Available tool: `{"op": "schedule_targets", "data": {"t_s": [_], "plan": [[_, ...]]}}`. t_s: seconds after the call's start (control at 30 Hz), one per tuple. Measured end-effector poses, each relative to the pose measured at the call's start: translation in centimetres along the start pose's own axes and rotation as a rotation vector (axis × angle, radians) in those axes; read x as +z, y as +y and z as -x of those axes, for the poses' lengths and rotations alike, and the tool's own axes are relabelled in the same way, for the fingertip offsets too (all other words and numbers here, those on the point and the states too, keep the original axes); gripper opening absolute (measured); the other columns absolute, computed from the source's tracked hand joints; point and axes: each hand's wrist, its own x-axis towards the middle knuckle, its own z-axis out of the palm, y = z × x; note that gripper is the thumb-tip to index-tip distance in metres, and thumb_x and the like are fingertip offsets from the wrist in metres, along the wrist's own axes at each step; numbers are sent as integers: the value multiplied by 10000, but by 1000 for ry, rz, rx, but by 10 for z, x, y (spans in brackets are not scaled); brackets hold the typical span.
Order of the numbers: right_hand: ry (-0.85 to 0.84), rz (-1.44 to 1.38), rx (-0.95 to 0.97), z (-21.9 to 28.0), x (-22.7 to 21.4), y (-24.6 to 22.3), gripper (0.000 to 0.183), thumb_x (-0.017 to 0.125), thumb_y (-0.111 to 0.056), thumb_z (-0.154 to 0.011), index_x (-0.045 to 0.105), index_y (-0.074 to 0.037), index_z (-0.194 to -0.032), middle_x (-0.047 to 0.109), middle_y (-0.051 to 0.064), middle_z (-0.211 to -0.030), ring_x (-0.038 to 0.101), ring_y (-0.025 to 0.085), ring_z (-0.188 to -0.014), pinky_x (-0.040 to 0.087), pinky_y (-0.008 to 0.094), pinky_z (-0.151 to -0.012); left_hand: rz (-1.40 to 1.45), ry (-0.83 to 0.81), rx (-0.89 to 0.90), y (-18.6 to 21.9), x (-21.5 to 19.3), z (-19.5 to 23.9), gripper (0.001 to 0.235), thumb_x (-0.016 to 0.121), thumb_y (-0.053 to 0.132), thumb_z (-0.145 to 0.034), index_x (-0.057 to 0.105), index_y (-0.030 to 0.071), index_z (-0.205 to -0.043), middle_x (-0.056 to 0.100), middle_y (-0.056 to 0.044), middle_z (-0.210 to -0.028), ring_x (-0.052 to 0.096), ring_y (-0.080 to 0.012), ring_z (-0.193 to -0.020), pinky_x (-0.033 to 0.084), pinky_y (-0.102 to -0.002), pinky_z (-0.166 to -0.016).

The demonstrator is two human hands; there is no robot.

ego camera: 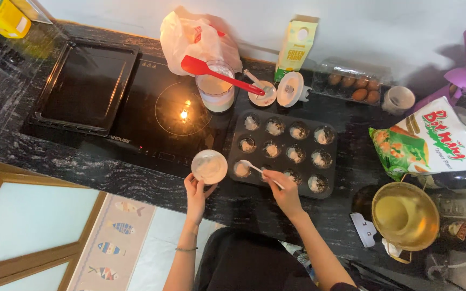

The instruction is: The person spoons a white powder from a small bowl into the cups of a muffin tin, then holds a plastic container and stirs a light batter inside it with a red spatula, scraping the sides of the container.

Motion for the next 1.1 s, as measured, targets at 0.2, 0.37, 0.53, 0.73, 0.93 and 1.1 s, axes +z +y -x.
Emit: {"op": "schedule_targets", "data": {"t_s": [0.2,0.37,0.53,0.73,0.93,1.1], "plan": [[85,-111,132,-4,-13,-13,203,668,-111,-981,762,-18,-1136,786,96,-1068,751,167,-911,587,310,-740,13,-70,-11,-16,21,-1,403,413,95,-1041,264,48,-1412,478,-188,-1429,573,-281,-1270,601,-480,-1007],[-9,-513,260,-13,-32,2,364,629,-149,-1016,617,36,-1330,766,97,-1158,755,170,-1015,595,297,-907,69,-249,-128,-17,79,10,424,447,100,-1036,317,47,-1436,461,-181,-1442,569,-280,-1277,599,-468,-1005],[-48,-473,325,-9,-62,24,570,700,-169,-923,493,11,-1423,640,69,-1261,691,163,-1018,608,335,-844,-9,-387,-185,-2,136,14,449,445,155,-1028,316,68,-1449,480,-146,-1459,584,-273,-1283,599,-446,-1004],[-45,-435,511,-16,-91,35,398,604,-238,-1000,670,-6,-1316,787,117,-1000,773,178,-844,639,332,-755,-118,-481,-155,-33,191,-7,443,453,192,-1036,326,68,-1442,489,-147,-1466,588,-259,-1294,603,-444,-1011],[98,-391,498,-43,-108,59,343,606,-216,-1008,726,60,-1174,785,124,-889,790,195,-773,664,333,-701,-155,-538,-175,-31,234,-37,465,450,218,-1032,339,73,-1460,477,-158,-1462,599,-265,-1264,612,-443,-995],[245,-467,527,-64,-110,86,295,643,-161,-959,749,75,-1101,786,135,-890,783,193,-776,681,340,-672,-197,-599,-193,-18,251,-44,481,472,233,-1051,374,85,-1498,519,-186,-1442,625,-295,-1243,595,-428,-1025]]}}
